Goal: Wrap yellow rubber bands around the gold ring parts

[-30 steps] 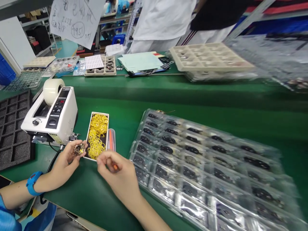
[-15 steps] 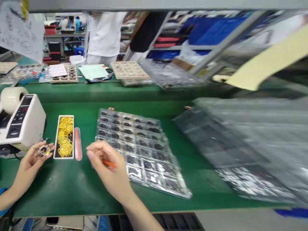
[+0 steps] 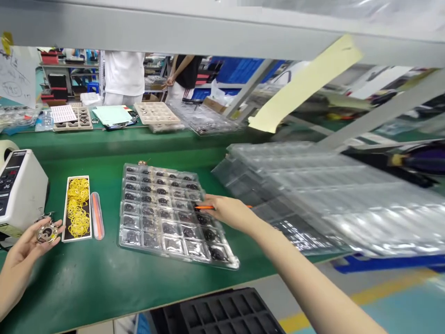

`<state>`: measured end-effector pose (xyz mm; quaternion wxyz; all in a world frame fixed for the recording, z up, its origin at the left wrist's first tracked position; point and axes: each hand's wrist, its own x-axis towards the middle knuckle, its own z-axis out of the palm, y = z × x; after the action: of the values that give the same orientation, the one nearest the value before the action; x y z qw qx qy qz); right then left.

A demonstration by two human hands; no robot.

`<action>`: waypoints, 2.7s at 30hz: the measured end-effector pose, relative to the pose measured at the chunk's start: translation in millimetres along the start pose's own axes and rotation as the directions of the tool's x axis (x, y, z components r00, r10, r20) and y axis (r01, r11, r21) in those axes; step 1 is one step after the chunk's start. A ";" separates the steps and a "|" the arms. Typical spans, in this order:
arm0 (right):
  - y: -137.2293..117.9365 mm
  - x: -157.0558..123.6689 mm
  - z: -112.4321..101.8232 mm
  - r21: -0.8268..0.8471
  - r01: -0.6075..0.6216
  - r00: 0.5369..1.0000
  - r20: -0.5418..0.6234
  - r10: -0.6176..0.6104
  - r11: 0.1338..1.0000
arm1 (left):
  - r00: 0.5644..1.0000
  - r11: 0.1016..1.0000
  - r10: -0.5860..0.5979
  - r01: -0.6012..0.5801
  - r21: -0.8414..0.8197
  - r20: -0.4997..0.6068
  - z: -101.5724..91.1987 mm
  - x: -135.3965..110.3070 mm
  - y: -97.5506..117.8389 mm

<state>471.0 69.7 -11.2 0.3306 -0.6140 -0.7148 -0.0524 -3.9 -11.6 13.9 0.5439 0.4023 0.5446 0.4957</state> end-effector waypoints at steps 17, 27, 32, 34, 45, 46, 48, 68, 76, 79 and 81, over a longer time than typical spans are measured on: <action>-209.6 3.6 57.0 0.705 -0.019 0.951 0.231 -0.204 0.709 | 0.949 0.998 0.041 -0.023 -0.060 0.314 11.0 -3.1 -5.1; -279.6 -4.6 81.7 0.814 -0.249 0.898 0.397 -0.190 0.525 | 0.939 0.989 0.030 -0.078 0.129 0.342 8.3 -6.1 -5.7; -282.4 -8.7 82.2 0.806 -0.285 0.894 0.419 -0.160 0.518 | 0.931 0.987 0.027 -0.083 0.140 0.364 10.2 -8.1 -2.0; -283.3 -10.7 83.0 0.802 -0.289 0.899 0.415 -0.139 0.524 | 0.935 0.988 0.021 -0.073 0.136 0.354 11.4 -8.2 -2.5; -286.9 -16.3 86.1 0.793 -0.202 0.930 0.339 -0.141 0.574 | 0.931 0.993 0.035 -0.074 0.094 0.363 13.4 -9.4 -10.1; -286.9 -16.2 85.9 0.792 -0.200 0.930 0.338 -0.142 0.577 | 0.931 0.994 0.036 -0.072 0.086 0.364 13.5 -9.2 -10.3; -287.3 -16.4 85.8 0.792 -0.181 0.935 0.322 -0.146 0.583 | 0.933 0.995 0.042 -0.070 0.067 0.358 14.1 -9.0 -10.0; -288.0 -22.6 91.0 0.688 0.110 0.938 0.167 -0.304 0.718 | 0.994 0.993 -0.008 0.020 -0.114 0.105 27.9 -2.5 -7.1; -291.0 -20.2 90.3 0.618 0.301 0.919 0.017 -0.395 0.727 | 0.969 0.947 0.125 -0.180 0.265 0.211 18.6 0.0 -2.6; -291.0 -25.8 83.9 0.429 0.539 0.841 -0.220 -0.494 0.725 | 0.927 0.803 0.334 -0.375 0.464 0.170 14.7 1.5 4.4; -291.4 -32.3 78.6 0.323 0.657 0.752 -0.347 -0.561 0.681 | 0.933 0.801 0.350 -0.345 0.489 0.085 13.4 3.2 6.2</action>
<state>173.9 10.1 7.0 0.4962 -0.2417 -0.8310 -0.0702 8.5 -5.9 20.4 0.3197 0.6188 0.5727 0.4322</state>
